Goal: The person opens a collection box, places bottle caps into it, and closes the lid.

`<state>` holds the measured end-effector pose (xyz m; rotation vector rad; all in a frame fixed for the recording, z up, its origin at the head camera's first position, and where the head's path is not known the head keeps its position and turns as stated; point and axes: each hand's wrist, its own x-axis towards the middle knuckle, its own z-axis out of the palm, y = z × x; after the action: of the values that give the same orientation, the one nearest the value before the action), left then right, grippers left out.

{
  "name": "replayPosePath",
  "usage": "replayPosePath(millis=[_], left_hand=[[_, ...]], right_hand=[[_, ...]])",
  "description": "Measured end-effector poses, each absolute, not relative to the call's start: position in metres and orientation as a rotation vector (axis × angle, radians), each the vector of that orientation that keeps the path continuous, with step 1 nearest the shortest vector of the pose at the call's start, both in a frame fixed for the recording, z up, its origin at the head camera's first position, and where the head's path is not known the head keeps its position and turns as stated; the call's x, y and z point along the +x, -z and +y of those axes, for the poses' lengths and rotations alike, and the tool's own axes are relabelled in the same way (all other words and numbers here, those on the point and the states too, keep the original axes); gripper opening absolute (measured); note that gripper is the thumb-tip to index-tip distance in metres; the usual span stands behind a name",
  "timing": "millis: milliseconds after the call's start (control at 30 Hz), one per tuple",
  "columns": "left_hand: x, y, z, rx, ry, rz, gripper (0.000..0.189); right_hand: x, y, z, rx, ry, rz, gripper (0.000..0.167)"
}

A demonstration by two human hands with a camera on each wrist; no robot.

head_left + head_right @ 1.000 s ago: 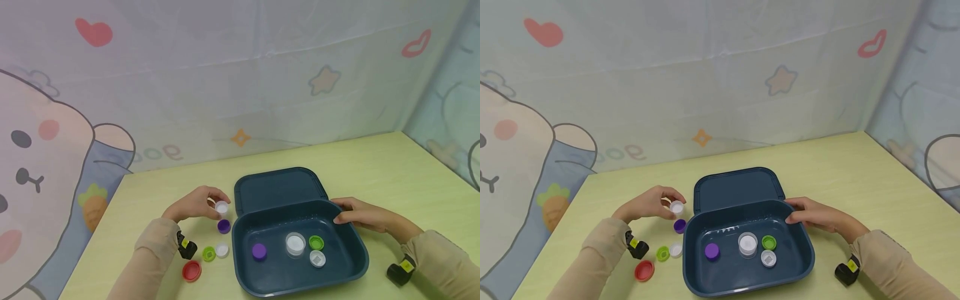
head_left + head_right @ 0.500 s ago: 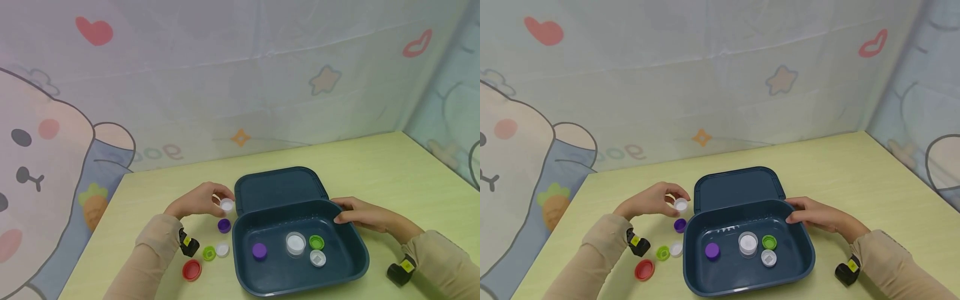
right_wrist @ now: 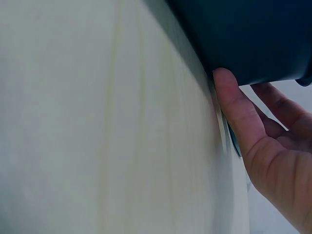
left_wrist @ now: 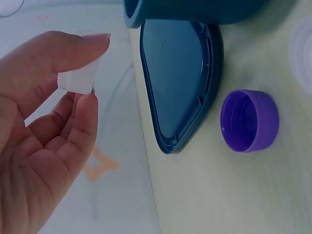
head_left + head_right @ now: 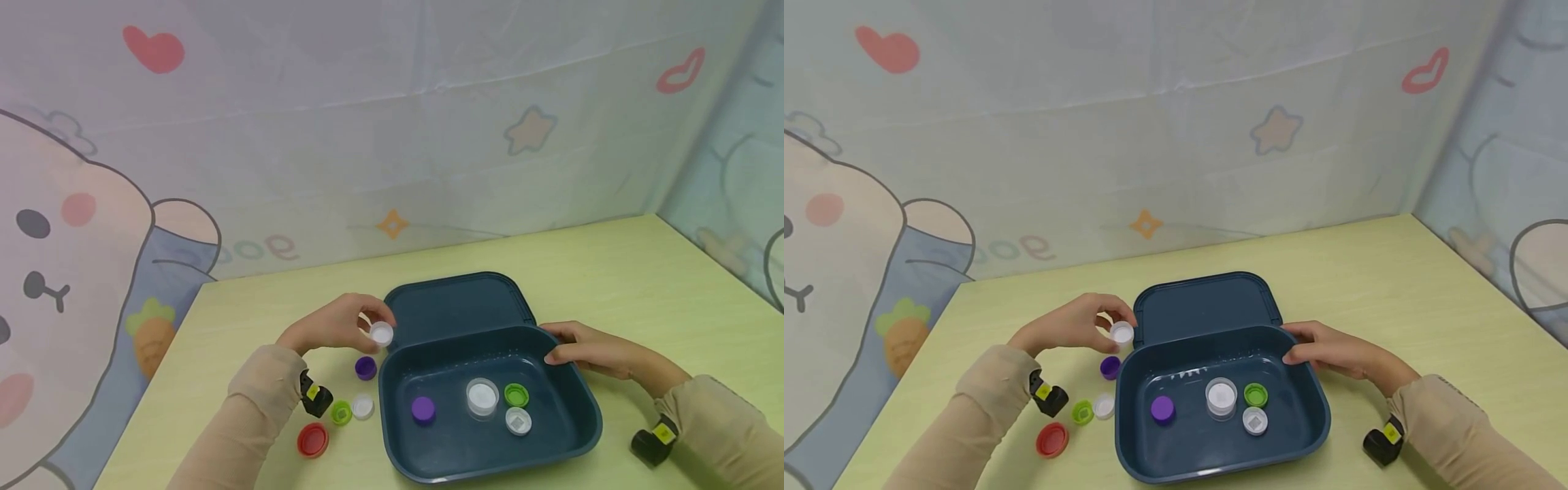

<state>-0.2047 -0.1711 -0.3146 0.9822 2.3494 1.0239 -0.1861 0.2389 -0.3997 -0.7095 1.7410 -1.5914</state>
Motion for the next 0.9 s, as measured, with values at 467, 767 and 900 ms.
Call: replayPosePath(millis=[467,767,900], left_hand=[[-0.199,0.309,-0.152,1.087,-0.952,2.314,0.031],[-0.192,0.307,-0.137,1.096,-0.851,2.307,0.031],[-0.190,0.308,-0.133,1.079,-0.808,2.311,0.030]], right_hand=[[-0.186,0.400,0.239,-0.706,1.599,1.729,0.048],[-0.185,0.399,0.238,-0.686,1.581,1.778,0.050],[-0.185,0.399,0.239,-0.689,1.582,1.777,0.049]])
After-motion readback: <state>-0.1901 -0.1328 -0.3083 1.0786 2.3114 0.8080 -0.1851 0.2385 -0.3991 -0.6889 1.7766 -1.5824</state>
